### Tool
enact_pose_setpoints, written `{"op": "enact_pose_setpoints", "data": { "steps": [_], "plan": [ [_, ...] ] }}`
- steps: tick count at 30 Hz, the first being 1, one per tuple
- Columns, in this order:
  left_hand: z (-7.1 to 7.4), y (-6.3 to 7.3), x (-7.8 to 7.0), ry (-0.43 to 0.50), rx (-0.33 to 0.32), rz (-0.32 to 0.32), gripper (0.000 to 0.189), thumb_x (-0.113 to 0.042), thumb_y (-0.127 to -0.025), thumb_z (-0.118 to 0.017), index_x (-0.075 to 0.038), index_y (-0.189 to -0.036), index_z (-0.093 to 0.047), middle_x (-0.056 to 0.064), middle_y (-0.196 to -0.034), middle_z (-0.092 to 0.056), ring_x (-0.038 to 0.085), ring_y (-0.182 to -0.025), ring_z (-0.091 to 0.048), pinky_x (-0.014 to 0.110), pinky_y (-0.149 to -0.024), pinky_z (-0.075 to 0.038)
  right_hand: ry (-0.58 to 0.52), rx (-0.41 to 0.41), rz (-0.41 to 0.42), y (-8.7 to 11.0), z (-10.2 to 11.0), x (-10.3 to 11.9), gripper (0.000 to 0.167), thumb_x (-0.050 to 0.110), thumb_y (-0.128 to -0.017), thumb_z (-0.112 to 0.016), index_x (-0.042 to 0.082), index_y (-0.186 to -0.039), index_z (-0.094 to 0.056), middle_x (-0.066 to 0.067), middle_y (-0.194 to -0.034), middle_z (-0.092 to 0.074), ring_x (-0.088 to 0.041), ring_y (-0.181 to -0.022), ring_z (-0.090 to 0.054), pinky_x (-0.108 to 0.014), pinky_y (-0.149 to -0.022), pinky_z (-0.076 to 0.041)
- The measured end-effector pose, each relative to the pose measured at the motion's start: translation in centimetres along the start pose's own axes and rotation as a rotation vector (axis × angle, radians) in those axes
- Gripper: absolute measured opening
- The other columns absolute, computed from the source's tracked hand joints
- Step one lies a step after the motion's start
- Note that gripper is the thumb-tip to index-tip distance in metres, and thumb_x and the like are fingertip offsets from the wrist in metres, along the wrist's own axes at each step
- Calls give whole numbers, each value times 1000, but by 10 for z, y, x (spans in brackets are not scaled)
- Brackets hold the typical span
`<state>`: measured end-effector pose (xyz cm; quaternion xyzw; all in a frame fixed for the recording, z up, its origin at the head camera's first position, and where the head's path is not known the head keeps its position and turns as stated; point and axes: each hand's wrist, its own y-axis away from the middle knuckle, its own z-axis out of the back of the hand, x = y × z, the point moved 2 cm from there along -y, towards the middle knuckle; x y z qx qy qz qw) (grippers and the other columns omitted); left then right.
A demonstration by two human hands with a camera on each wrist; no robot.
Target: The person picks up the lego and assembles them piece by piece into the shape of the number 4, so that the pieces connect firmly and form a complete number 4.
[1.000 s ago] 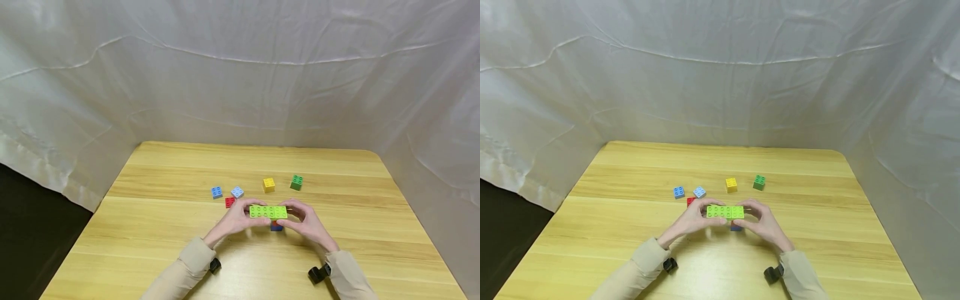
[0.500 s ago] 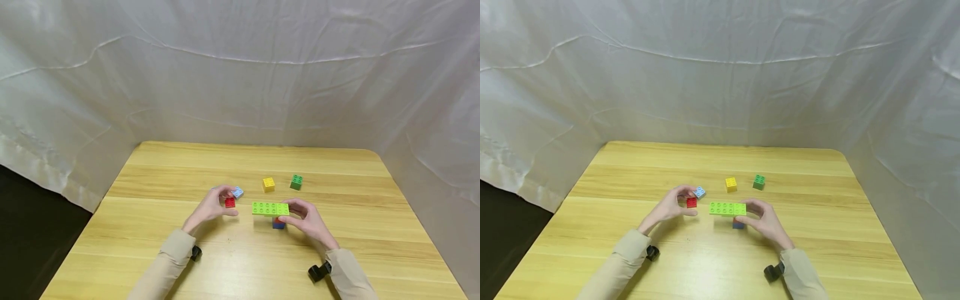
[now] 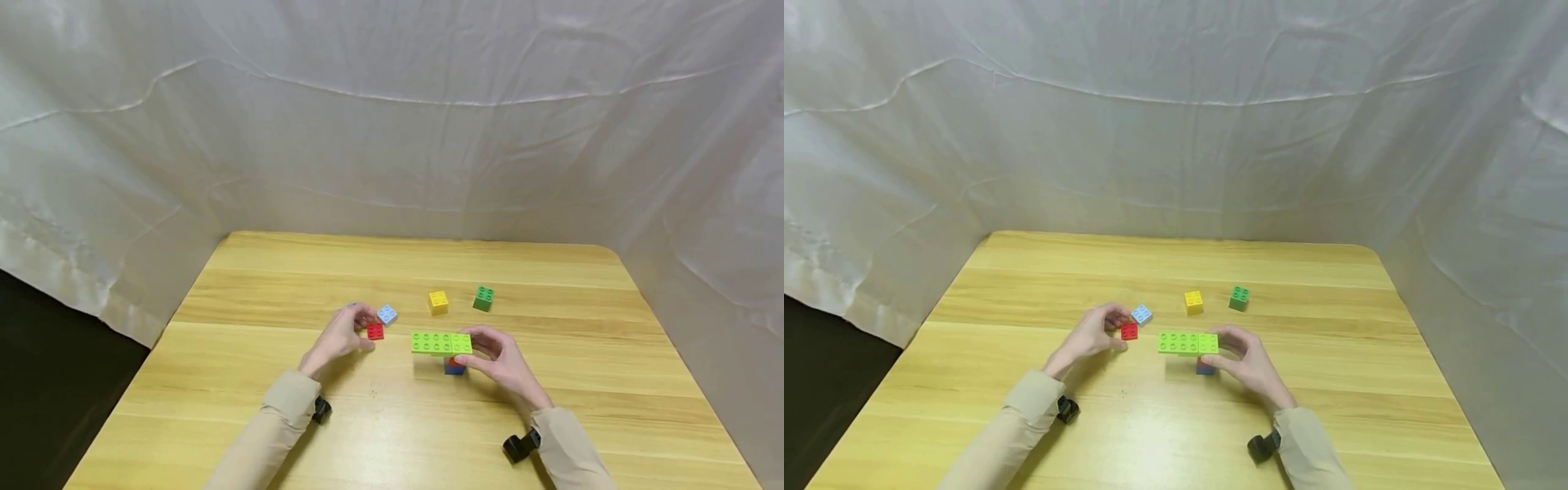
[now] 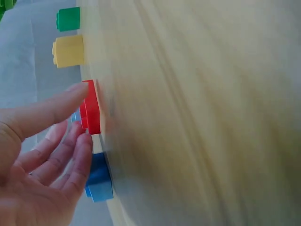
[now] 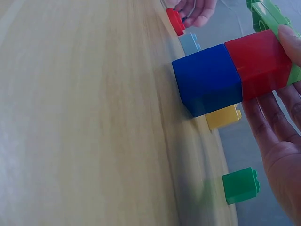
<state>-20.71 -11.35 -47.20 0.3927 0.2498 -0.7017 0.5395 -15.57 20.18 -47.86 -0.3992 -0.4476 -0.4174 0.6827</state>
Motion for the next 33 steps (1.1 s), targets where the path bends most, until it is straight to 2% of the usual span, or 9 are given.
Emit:
{"op": "enact_pose_setpoints", "data": {
  "steps": [6, 11, 17, 28, 33],
  "plan": [
    [-3, -2, 3, -50, -6, -14, 46, 9, -66, -85, -3, -107, -68, 10, -99, -69, 21, -90, -62, 36, -85, -55, 8, 0, -1, 1, -1, 2, 40, 3, -86, -77, -4, -122, -63, -9, -119, -68, 0, -106, -66, -14, -97, -53],
    [-5, -4, 7, -47, -1, -6, 46, 7, -66, -86, -1, -107, -68, 9, -98, -69, 18, -89, -61, 32, -84, -55, 3, -1, -13, 2, -1, 1, 40, 3, -86, -77, -4, -122, -63, -10, -119, -68, 1, -107, -66, -14, -97, -53],
    [-4, -3, 4, -56, 21, 12, 44, 6, -66, -87, 0, -105, -69, 8, -96, -69, 16, -86, -59, 25, -79, -52, -2, 0, -12, 1, -1, 0, 40, 3, -86, -77, -4, -122, -63, 3, -118, -67, 1, -108, -66, -14, -97, -53],
    [-2, 3, 0, 78, 90, 49, 43, 7, -70, -84, 6, -111, -70, 18, -103, -73, 20, -86, -67, 30, -80, -60, -3, -4, 5, 1, -1, 1, 38, 3, -86, -77, -5, -120, -63, 15, -117, -65, 1, -108, -66, -14, -95, -54],
    [-4, 8, -5, 184, 156, 48, 43, 12, -75, -77, 7, -117, -68, 25, -113, -70, 24, -91, -71, 31, -83, -62, 4, -19, 11, 1, -2, 2, 37, 2, -85, -77, -6, -119, -63, 8, -117, -67, 2, -106, -66, -13, -95, -54]
  ]
}}
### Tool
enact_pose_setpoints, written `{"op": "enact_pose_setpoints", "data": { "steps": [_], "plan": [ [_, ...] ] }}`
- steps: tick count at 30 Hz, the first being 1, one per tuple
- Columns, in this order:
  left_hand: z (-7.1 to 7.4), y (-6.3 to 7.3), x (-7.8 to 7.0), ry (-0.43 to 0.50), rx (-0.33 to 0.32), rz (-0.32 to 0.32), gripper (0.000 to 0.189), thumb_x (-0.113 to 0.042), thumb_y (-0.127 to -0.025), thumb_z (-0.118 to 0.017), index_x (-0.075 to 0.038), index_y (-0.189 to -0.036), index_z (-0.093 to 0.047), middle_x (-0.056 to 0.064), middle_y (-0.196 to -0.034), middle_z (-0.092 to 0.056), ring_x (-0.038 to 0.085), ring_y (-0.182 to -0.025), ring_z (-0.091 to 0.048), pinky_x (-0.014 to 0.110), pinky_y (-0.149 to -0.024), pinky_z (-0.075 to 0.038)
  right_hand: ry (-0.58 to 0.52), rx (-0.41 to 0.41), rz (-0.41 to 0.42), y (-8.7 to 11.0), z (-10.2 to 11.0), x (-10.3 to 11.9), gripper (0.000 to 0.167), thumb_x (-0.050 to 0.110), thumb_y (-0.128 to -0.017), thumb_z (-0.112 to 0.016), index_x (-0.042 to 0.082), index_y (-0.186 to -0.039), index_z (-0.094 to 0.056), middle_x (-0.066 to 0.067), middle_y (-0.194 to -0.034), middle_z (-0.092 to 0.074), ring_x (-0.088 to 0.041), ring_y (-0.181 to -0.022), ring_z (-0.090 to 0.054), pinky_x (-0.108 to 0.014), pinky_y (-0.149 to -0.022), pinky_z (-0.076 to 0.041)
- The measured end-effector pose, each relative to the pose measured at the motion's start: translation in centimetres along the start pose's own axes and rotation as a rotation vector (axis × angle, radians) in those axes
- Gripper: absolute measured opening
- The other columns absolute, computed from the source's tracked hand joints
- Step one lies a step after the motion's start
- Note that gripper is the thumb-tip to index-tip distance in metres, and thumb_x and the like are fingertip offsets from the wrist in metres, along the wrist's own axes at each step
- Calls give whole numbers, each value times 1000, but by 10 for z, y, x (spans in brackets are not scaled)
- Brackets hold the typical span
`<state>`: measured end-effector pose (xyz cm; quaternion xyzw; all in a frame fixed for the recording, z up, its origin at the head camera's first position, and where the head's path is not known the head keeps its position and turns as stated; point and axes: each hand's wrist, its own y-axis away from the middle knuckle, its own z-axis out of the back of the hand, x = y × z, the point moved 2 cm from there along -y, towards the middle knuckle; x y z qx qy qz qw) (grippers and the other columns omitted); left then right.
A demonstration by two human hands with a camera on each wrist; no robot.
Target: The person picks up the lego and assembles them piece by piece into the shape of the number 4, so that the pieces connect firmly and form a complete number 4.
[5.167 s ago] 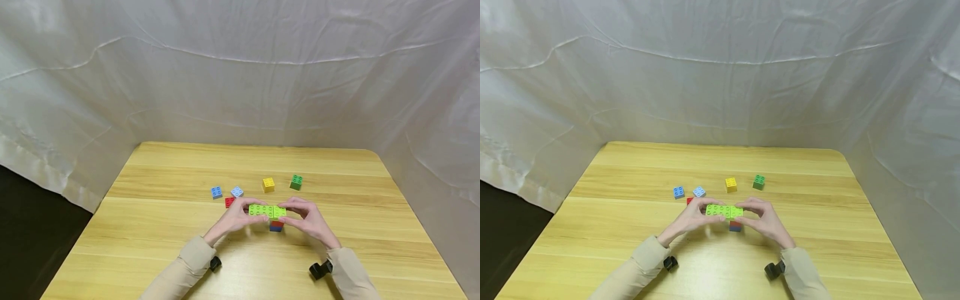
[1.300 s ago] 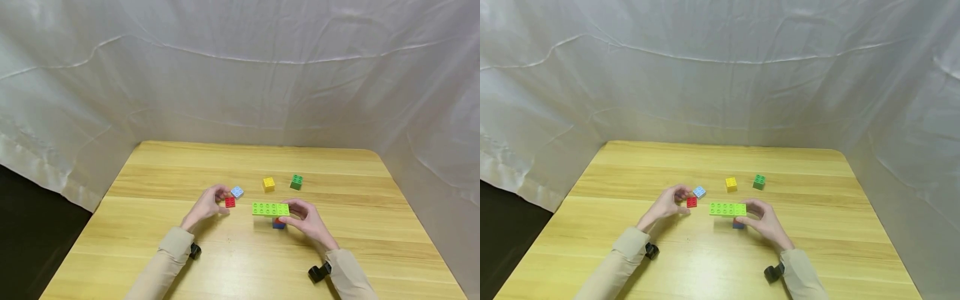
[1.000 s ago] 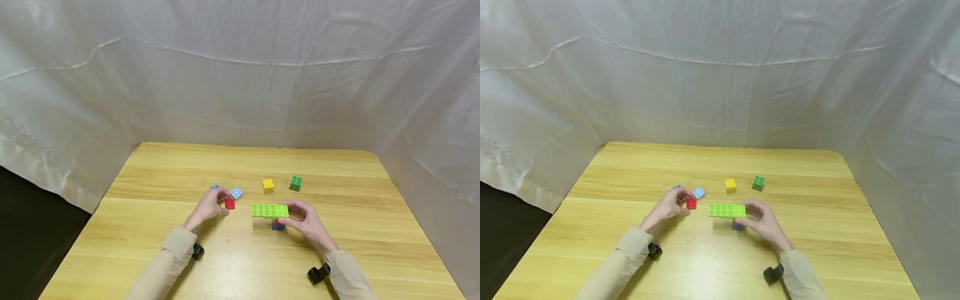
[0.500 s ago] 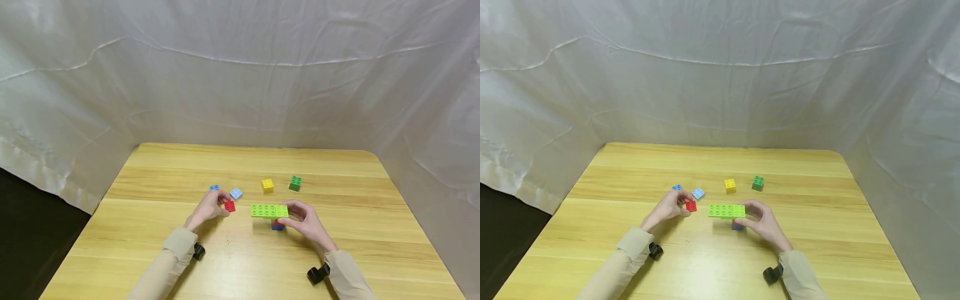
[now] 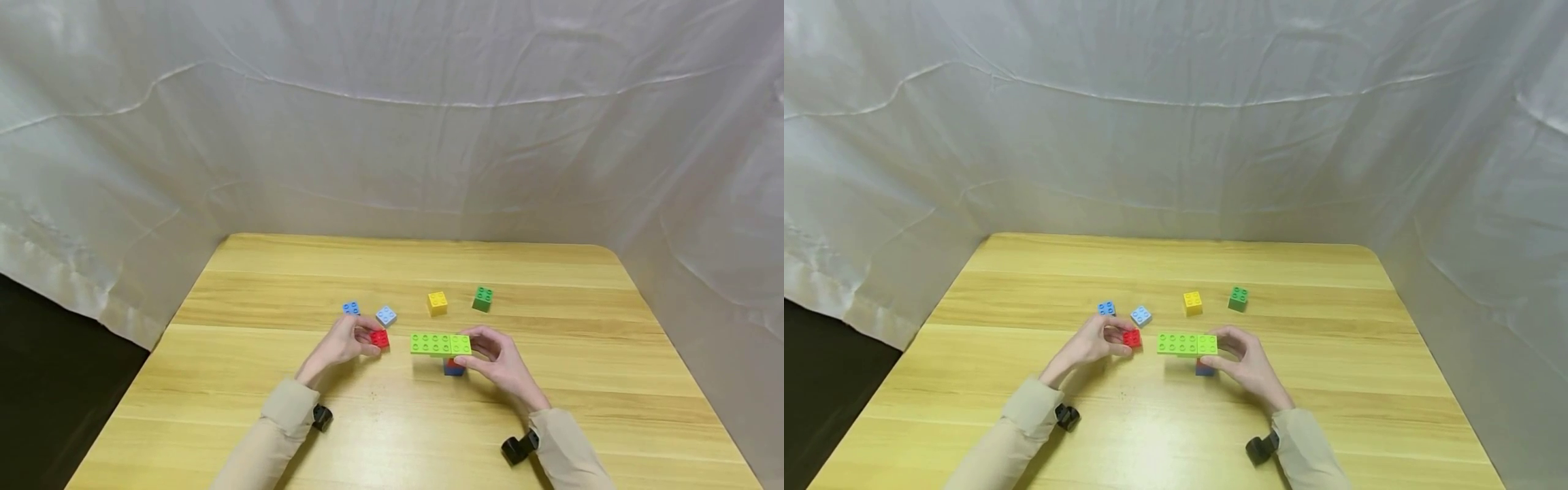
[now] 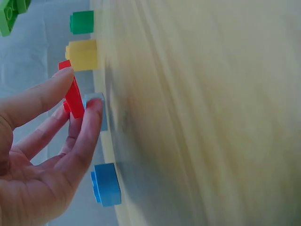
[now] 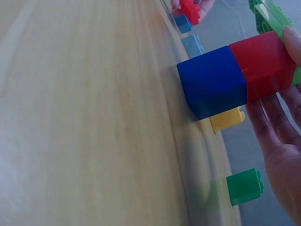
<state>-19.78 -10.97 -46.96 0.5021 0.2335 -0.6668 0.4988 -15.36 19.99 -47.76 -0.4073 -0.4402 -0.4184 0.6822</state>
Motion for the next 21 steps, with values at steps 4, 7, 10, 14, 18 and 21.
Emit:
{"op": "enact_pose_setpoints", "data": {
  "steps": [4, 7, 10, 14, 18, 21],
  "plan": [
    [-5, 3, -3, 96, 41, 5, 45, 15, -79, -72, 9, -123, -63, 28, -119, -66, 24, -92, -73, 30, -83, -63, 4, -13, 9, 0, -1, -1, 37, 0, -85, -77, -7, -118, -63, 0, -117, -68, 3, -106, -66, -14, -95, -54],
    [-8, 5, -6, 141, 50, 2, 46, 12, -80, -73, 8, -125, -63, 27, -123, -63, 19, -89, -73, 28, -82, -63, 2, -20, 8, 0, -2, -1, 37, 0, -84, -77, -7, -118, -63, 3, -116, -68, 3, -106, -65, -14, -95, -54],
    [-13, 7, -8, 184, 49, -15, 46, 9, -80, -76, 7, -125, -64, 26, -124, -63, 15, -87, -72, 27, -81, -62, -7, -19, -1, 0, -2, -1, 37, 0, -84, -77, -7, -118, -63, 9, -115, -67, 3, -106, -65, -14, -96, -53],
    [-17, 9, -10, 244, 47, -36, 47, 6, -80, -77, 7, -125, -64, 27, -123, -65, 16, -91, -72, 28, -83, -62, -12, -21, -9, 0, -2, 0, 38, 0, -85, -77, -8, -118, -62, -1, -117, -68, 2, -107, -65, -14, -96, -53],
    [-21, 10, -10, 289, 53, -36, 47, 7, -80, -77, 8, -125, -63, 28, -119, -68, 19, -93, -73, 31, -87, -62, 1, -24, -18, 1, -3, 0, 37, 0, -85, -76, -8, -119, -62, -22, -118, -67, 2, -106, -65, -12, -95, -53],
    [-23, 10, -10, 304, 61, -42, 47, 7, -80, -76, 9, -126, -62, 29, -116, -70, 19, -93, -73, 32, -88, -62, 7, -23, -19, 1, -4, 0, 37, 0, -86, -76, -9, -119, -62, -30, -118, -65, 3, -105, -65, -12, -95, -52]
  ]
}}
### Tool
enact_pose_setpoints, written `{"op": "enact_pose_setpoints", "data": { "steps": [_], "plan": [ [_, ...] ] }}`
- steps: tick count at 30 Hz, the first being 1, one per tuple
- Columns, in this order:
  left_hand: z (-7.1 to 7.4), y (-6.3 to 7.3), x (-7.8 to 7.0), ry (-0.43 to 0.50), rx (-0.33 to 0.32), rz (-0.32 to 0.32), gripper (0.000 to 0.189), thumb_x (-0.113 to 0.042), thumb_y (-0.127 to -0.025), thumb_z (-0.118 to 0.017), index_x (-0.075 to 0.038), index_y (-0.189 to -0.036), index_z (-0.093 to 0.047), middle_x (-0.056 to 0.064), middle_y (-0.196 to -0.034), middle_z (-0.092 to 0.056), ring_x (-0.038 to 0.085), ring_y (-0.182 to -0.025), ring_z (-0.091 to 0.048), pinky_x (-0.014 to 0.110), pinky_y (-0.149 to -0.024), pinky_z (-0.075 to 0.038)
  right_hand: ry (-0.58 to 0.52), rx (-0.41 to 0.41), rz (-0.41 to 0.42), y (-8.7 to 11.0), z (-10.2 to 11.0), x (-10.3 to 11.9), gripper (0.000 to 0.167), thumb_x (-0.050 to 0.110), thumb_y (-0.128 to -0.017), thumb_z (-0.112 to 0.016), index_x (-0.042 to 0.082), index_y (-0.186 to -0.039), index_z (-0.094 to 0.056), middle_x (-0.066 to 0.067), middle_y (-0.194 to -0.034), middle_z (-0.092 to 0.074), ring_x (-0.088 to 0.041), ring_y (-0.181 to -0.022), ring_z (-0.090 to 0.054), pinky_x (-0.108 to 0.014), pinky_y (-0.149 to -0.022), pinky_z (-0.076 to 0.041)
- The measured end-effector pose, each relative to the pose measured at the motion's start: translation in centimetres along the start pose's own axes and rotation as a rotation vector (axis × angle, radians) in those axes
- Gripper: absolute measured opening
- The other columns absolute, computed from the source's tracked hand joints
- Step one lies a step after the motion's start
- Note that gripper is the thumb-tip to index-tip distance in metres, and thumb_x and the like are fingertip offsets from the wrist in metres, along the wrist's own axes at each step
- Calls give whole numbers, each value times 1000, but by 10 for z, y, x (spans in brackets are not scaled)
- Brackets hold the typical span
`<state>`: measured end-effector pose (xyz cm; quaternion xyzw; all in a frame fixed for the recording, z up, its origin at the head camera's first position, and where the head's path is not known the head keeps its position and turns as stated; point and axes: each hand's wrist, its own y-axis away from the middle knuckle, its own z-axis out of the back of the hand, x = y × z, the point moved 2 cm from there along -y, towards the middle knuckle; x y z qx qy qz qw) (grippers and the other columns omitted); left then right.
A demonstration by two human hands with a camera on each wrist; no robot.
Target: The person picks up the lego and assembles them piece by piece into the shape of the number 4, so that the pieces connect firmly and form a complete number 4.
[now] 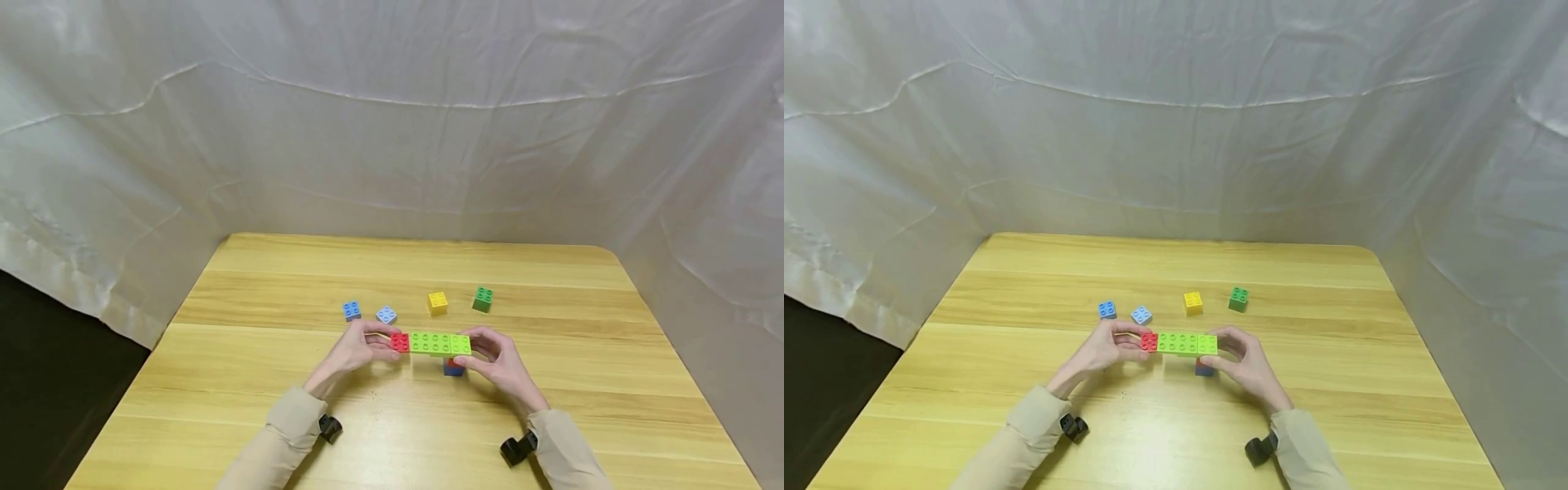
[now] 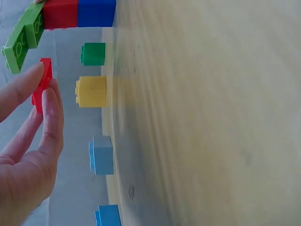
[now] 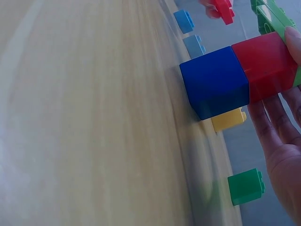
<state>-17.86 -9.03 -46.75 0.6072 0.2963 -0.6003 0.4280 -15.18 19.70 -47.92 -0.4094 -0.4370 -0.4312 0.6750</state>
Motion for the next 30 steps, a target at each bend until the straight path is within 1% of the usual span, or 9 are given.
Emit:
{"op": "enact_pose_setpoints", "data": {
  "steps": [2, 4, 9, 11, 12, 14, 18, 25, 30],
  "plan": [
    [-1, 0, 0, -4, 7, -13, 48, 5, -81, -76, 9, -127, -62, 29, -116, -70, 19, -94, -73, 31, -89, -61, 3, -1, 2, 0, 0, 0, 37, 1, -86, -76, -9, -119, -62, -30, -118, -65, 3, -105, -65, -12, -95, -52],
    [-3, 0, -1, -17, 13, -33, 49, 2, -82, -76, 8, -128, -61, 28, -116, -70, 19, -96, -72, 29, -90, -61, 2, -4, 3, 0, -1, -1, 37, 1, -86, -76, -8, -119, -62, -25, -117, -67, 3, -105, -65, -12, -95, -52],
    [-7, -2, -4, -41, 38, -85, 48, 1, -83, -76, 7, -128, -61, 28, -117, -69, 22, -100, -72, 27, -91, -60, -12, -6, 28, -1, -2, -1, 37, -1, -84, -77, -7, -118, -63, 3, -115, -69, 3, -104, -66, -14, -94, -54],
    [-8, -3, -5, -39, 48, -92, 48, 3, -83, -75, 8, -128, -61, 29, -117, -69, 22, -100, -72, 27, -90, -60, -20, -2, 42, -2, -3, -1, 37, -2, -84, -77, -7, -118, -63, 11, -114, -68, 3, -105, -66, -15, -94, -55],
    [-9, -3, -6, -35, 50, -93, 48, 4, -83, -75, 9, -128, -61, 30, -117, -69, 21, -100, -72, 26, -90, -60, -23, -2, 49, -2, -4, -1, 37, -2, -84, -77, -7, -118, -63, 13, -114, -67, 2, -105, -66, -15, -94, -55],
    [-9, -3, -6, -22, 54, -90, 49, 4, -83, -75, 9, -129, -60, 30, -117, -68, 18, -98, -71, 26, -89, -60, -28, 1, 52, -2, -5, 0, 37, -1, -84, -77, -7, -118, -63, 14, -114, -67, 2, -105, -66, -15, -95, -55],
    [-11, -4, -6, -3, 57, -83, 50, 4, -82, -75, 10, -129, -59, 31, -117, -68, 14, -96, -71, 26, -88, -61, -31, -1, 46, -2, -5, 1, 37, 0, -84, -77, -6, -118, -64, 10, -113, -68, 2, -105, -66, -15, -95, -55],
    [-14, -3, -7, 10, 64, -77, 50, 5, -82, -76, 11, -129, -58, 31, -117, -68, 14, -93, -72, 27, -88, -61, -22, -1, 18, -2, -6, 2, 38, 1, -85, -78, -4, -119, -63, 12, -112, -67, 3, -105, -66, -14, -96, -54],
    [-16, -3, -7, 16, 52, -61, 51, 6, -81, -76, 12, -128, -58, 31, -115, -69, 15, -92, -73, 28, -88, -62, -19, -2, 25, -2, -6, 1, 38, 1, -85, -78, -4, -119, -63, 8, -113, -68, 2, -105, -66, -14, -96, -54]
  ]
}}
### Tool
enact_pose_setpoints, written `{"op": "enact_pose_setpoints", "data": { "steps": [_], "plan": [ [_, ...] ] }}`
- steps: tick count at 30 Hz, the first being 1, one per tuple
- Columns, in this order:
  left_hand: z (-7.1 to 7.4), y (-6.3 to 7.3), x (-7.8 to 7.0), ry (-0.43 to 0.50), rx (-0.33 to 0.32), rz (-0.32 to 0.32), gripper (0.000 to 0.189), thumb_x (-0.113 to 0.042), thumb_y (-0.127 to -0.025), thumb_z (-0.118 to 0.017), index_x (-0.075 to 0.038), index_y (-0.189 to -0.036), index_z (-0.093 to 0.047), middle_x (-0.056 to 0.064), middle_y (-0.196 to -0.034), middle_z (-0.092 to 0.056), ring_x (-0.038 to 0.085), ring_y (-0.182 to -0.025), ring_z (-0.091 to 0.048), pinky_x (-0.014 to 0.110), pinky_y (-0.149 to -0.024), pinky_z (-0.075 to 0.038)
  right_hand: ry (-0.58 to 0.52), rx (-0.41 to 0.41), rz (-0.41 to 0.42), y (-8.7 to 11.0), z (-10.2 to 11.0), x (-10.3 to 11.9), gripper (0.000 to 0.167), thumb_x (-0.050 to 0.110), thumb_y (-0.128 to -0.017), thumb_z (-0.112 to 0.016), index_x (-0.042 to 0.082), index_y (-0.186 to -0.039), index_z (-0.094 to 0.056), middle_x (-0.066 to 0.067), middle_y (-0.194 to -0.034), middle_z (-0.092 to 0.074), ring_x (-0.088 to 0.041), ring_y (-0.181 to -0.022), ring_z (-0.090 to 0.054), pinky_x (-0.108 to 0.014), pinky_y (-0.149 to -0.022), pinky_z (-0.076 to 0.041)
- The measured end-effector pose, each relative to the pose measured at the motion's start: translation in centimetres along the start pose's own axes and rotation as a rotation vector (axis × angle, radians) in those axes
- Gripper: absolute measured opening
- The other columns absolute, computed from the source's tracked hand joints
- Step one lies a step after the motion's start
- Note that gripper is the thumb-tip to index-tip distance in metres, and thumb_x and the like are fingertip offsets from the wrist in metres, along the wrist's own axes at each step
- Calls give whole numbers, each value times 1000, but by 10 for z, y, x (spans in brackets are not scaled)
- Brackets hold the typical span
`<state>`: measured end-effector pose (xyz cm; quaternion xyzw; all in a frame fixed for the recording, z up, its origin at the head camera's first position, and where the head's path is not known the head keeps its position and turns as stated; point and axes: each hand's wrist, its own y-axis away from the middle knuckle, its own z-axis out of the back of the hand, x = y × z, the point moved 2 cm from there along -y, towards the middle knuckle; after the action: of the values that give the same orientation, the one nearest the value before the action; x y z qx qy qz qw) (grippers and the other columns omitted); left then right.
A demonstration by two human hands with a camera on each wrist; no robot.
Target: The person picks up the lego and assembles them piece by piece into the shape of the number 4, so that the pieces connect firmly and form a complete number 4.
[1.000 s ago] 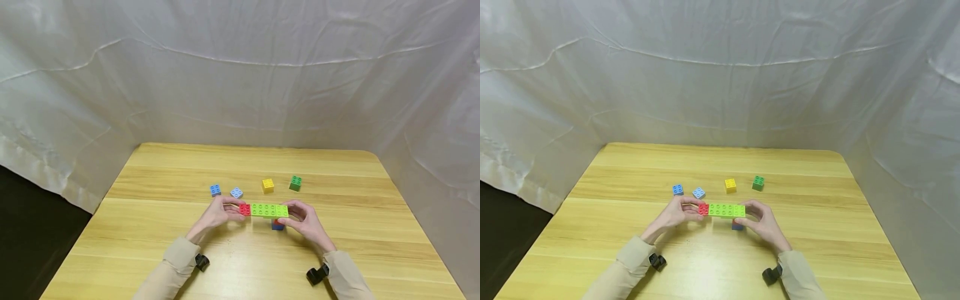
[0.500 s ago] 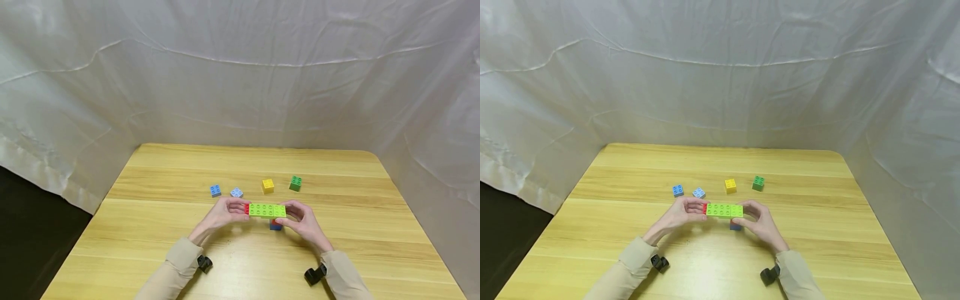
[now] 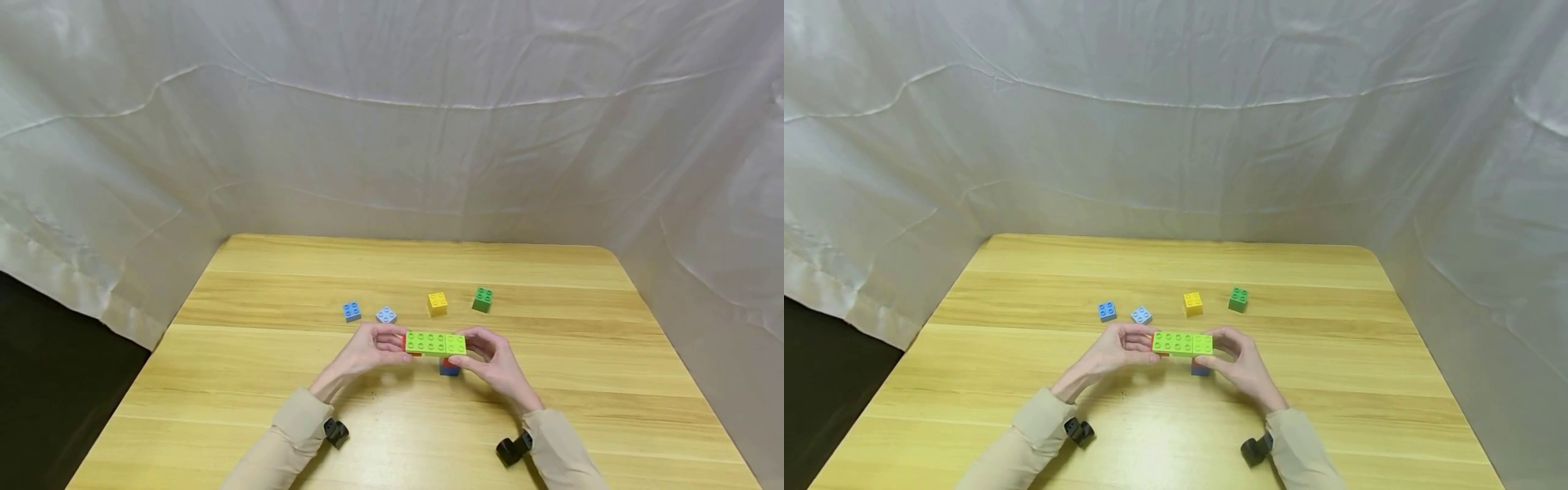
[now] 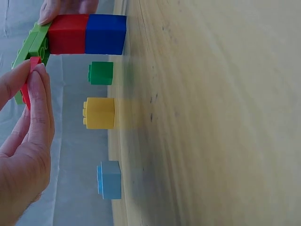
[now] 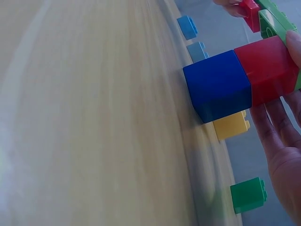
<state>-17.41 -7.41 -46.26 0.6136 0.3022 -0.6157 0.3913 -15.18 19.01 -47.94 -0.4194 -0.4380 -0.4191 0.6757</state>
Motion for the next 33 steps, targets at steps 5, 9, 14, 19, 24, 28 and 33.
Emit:
{"op": "enact_pose_setpoints", "data": {
  "steps": [5, 9, 14, 19, 24, 28, 33],
  "plan": [
    [-2, 0, 0, -33, 10, -20, 52, 5, -82, -75, 15, -129, -56, 32, -117, -68, 24, -98, -74, 29, -89, -61, -10, 5, 7, -1, -1, 0, 37, 1, -84, -78, -5, -118, -64, 14, -111, -68, 1, -105, -66, -15, -95, -55],
    [-3, -1, 0, -33, 12, -24, 53, 4, -82, -76, 15, -130, -55, 32, -117, -68, 24, -98, -73, 27, -89, -61, -14, 9, 10, -1, -1, 0, 37, 1, -85, -78, -5, -118, -63, 17, -110, -67, 1, -105, -67, -15, -95, -55],
    [-5, -2, -2, 0, 4, -6, 54, 5, -81, -76, 13, -131, -56, 31, -115, -68, 12, -90, -71, 25, -87, -61, -12, 10, 8, -1, -1, 1, 37, 1, -85, -78, -5, -118, -63, 16, -110, -67, 0, -105, -67, -15, -95, -55],
    [-9, -4, -2, 10, -3, 14, 54, -1, -83, -78, 9, -132, -58, 27, -114, -69, 10, -89, -69, 27, -89, -61, -15, 12, 11, -1, -1, 1, 37, 1, -85, -77, -5, -118, -63, 17, -110, -67, 0, -104, -67, -15, -95, -55],
    [-12, -6, -1, 20, -6, 20, 53, -8, -84, -79, 5, -132, -60, 25, -115, -72, 13, -93, -71, 31, -91, -61, -13, 14, 9, -1, -1, 1, 36, 1, -85, -77, -5, -118, -63, 18, -110, -67, 1, -105, -66, -15, -95, -54],
    [-14, -6, 0, 74, 0, 42, 52, -9, -86, -78, 4, -132, -60, 25, -116, -72, 15, -95, -72, 33, -90, -61, -4, 13, 9, -1, -1, 0, 36, 2, -85, -78, -4, -117, -64, 17, -111, -67, 1, -105, -66, -15, -96, -54],
    [-15, -6, 1, 135, -7, 72, 51, -9, -85, -79, 2, -132, -61, 23, -118, -73, 16, -98, -73, 29, -88, -60, 2, 9, 4, -1, -1, 0, 36, 2, -85, -78, -4, -117, -64, 16, -111, -67, 1, -105, -66, -15, -96, -54]
  ]
}}
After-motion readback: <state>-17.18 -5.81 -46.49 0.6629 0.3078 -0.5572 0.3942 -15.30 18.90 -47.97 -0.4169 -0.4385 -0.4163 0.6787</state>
